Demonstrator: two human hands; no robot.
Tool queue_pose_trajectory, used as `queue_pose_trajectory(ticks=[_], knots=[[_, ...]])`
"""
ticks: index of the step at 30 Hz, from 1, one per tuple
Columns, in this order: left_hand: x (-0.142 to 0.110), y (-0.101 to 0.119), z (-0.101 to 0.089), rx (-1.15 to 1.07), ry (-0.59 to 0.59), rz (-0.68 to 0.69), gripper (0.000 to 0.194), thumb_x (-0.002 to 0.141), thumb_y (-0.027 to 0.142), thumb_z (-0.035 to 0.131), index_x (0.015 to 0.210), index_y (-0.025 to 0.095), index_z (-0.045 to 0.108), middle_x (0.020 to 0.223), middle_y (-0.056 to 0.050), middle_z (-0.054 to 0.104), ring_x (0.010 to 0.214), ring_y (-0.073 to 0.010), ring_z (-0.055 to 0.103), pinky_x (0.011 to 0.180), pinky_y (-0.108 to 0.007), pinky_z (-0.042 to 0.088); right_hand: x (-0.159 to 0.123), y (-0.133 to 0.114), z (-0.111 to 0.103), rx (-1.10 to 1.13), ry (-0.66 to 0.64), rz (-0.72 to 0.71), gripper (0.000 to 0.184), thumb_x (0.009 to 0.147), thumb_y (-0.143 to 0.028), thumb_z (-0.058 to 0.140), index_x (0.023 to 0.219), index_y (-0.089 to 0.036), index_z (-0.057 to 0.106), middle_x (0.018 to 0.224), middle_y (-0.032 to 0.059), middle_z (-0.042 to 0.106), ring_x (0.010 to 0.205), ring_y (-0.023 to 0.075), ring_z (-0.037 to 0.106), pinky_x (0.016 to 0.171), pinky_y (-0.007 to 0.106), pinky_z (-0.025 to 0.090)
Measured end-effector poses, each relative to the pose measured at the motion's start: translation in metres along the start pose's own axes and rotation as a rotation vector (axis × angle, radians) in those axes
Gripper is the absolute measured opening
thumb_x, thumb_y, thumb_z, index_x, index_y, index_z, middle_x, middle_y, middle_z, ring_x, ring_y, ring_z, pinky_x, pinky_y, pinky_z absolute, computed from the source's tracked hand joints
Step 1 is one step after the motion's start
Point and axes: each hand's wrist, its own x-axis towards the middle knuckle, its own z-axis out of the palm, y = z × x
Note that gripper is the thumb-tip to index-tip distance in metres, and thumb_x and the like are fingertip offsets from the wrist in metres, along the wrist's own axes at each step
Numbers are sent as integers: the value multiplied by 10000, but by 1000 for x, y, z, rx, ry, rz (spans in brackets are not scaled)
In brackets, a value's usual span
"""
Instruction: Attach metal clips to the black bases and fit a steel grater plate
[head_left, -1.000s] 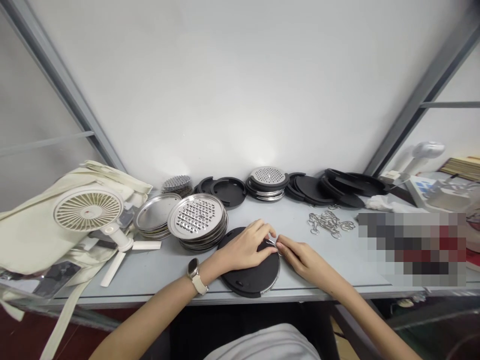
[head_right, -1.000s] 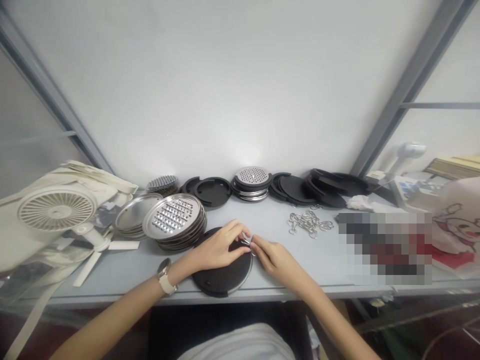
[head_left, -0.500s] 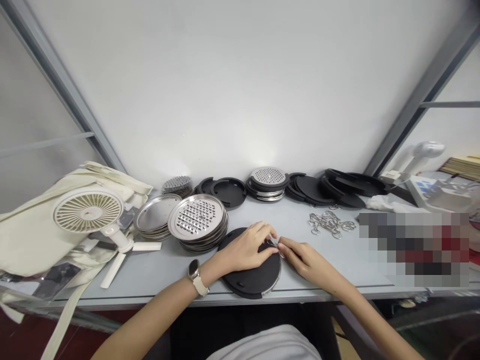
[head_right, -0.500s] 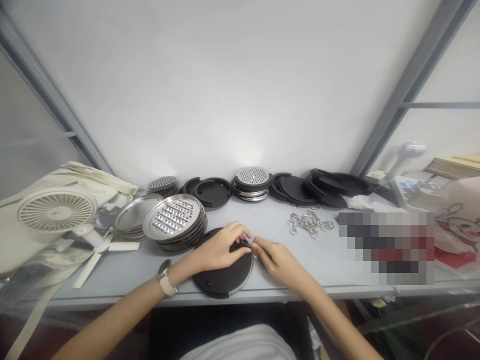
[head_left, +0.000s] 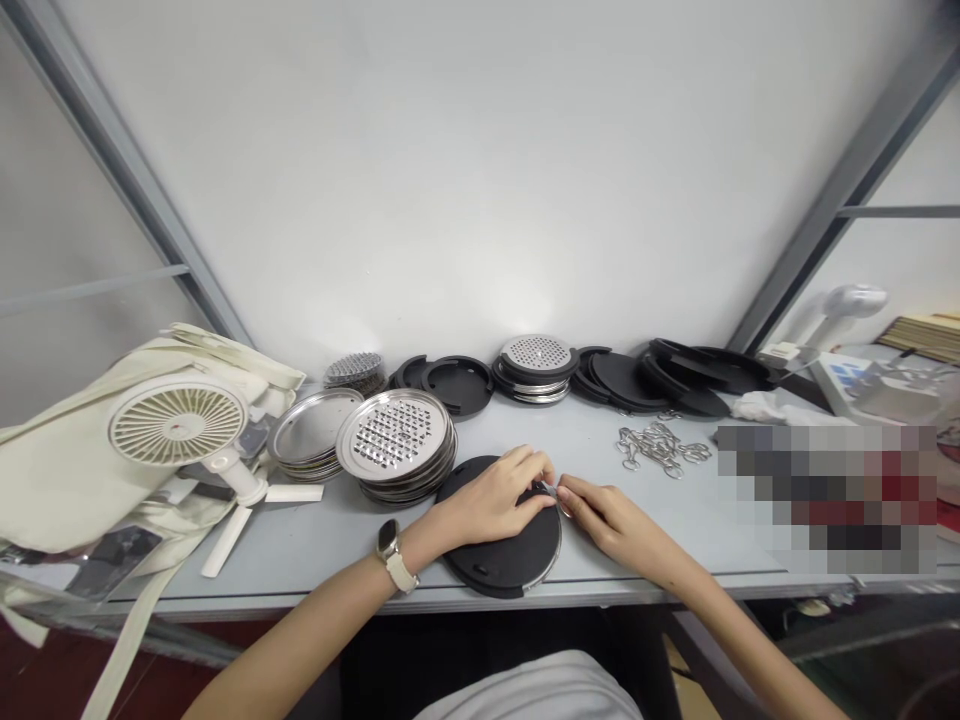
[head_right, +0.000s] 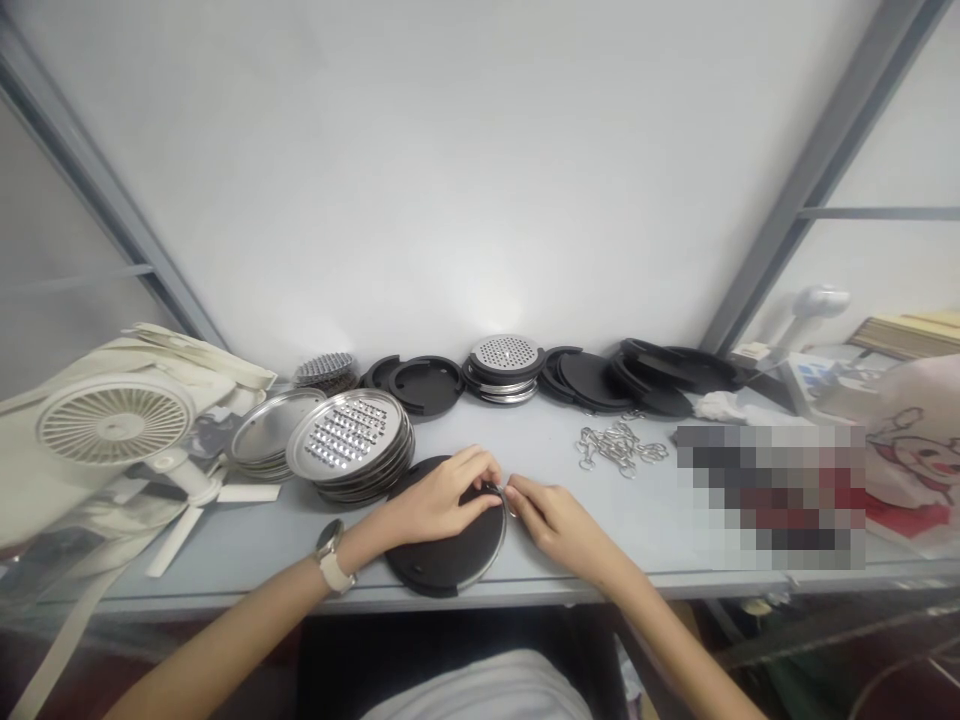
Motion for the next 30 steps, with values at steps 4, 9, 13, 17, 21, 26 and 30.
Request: queue_pose_trajectory(ticks=[4,9,13,17,21,26,30], knots=[[0,1,-1,4,4,-3,105,880,184,545,961,196,479,953,-35,516,910,-175,522,822,-291,443,1,-1,-1,-6,6,7,328,990,-380,293,719,-218,380,613,-58,377,556,122,383,566,235,305],[0,1,-1,-2,3,-3,97,881,187,544,955,196,482,953,-35,518,907,-173,523,817,-291,444,1,-2,0,3,13,11,343,988,-391,296,707,-213,379,613,-59,364,558,117,370,553,231,294],[0,0,0,-11,4,-7,110,877,194,553,964,197,486,956,-36,520,905,-175,525,820,-300,446,0,-4,0,8,34,12,343,983,-388,305,697,-212,376,610,-58,375,555,117,384,552,232,301],[-1,0,0,-24,-5,-8,121,880,189,546,984,199,485,968,-39,525,922,-177,529,837,-304,447,0,-4,-2,14,98,17,345,982,-382,298,689,-214,365,608,-53,396,556,120,405,554,231,316],[0,2,-2,7,-14,-7,111,886,194,536,985,197,485,980,-42,521,944,-181,526,851,-304,444,1,-2,0,6,88,12,339,985,-382,294,705,-216,390,620,-47,422,570,126,429,565,227,337],[0,2,-1,69,-1,-14,83,888,200,525,967,194,499,971,-42,519,933,-184,521,860,-314,436,2,-2,5,-39,35,-10,296,989,-364,288,834,-217,492,663,-24,519,576,143,479,597,244,364],[0,1,0,54,2,-13,85,886,196,525,966,194,495,965,-39,531,934,-184,523,864,-320,436,2,-2,2,-30,27,-19,331,990,-372,284,768,-215,472,642,-29,497,573,140,470,584,240,358]])
